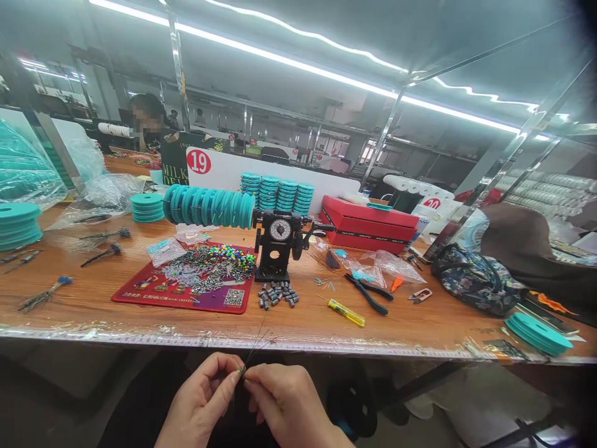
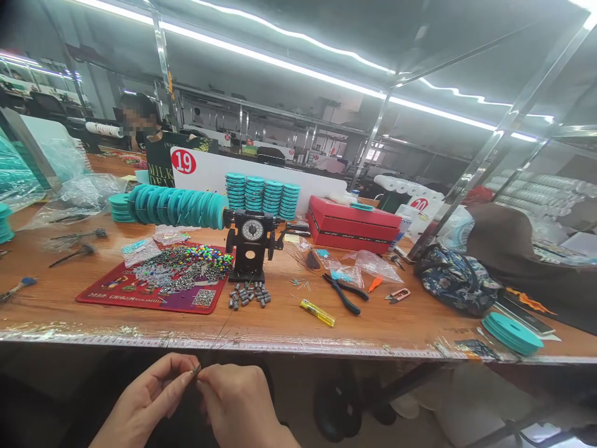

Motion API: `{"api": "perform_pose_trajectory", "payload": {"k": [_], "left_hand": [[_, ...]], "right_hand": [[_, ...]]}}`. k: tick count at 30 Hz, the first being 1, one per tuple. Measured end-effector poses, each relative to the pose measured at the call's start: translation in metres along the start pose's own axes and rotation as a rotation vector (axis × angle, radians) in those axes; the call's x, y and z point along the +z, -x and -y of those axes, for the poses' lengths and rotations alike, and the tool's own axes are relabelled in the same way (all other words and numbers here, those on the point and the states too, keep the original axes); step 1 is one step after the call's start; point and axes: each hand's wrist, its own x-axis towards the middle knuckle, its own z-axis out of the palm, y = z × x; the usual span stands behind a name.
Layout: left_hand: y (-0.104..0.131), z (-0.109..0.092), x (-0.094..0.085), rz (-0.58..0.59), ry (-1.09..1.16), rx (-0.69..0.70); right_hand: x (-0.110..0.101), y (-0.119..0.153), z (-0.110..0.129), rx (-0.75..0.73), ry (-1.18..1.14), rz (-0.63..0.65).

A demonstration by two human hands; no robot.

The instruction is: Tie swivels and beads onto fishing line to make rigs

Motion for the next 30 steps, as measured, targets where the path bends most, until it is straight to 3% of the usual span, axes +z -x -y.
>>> {"api": "perform_pose_trajectory", "payload": {"k": [3, 6, 12, 14, 17, 20, 24, 27, 30], "left_hand": [[0.001, 0.001, -0.001, 0.007, -0.015, 0.000], [0.000, 0.006, -0.003, 0.013, -0.083, 0.083], [-0.005, 0.016, -0.005, -0.040, -0.353, 0.382], [-0.006, 0.015, -0.006, -0.068, -0.426, 0.497], [-0.007, 0.008, -0.006, -0.111, -0.545, 0.654], [-0.010, 0.003, -0.004, -0.153, -0.632, 0.743], [-0.017, 0.008, 0.002, -0.259, -0.719, 0.925], [-0.022, 0.015, 0.004, -0.263, -0.747, 1.057], [-0.020, 0.018, 0.003, -0.221, -0.700, 0.968]], "right_hand": [[0.001, 0.000, -0.001, -0.011, 0.022, -0.001], [0.004, 0.000, -0.004, -0.054, 0.090, -0.038], [0.004, -0.004, -0.005, -0.296, 0.415, -0.354], [0.000, -0.008, -0.003, -0.350, 0.477, -0.382], [-0.008, -0.018, -0.003, -0.392, 0.504, -0.248], [-0.014, -0.030, -0.004, -0.336, 0.518, -0.124], [-0.023, -0.047, -0.003, -0.067, 0.262, 0.078], [-0.029, -0.056, -0.004, 0.183, -0.032, 0.245], [-0.031, -0.055, -0.005, 0.211, -0.077, 0.257]]}}
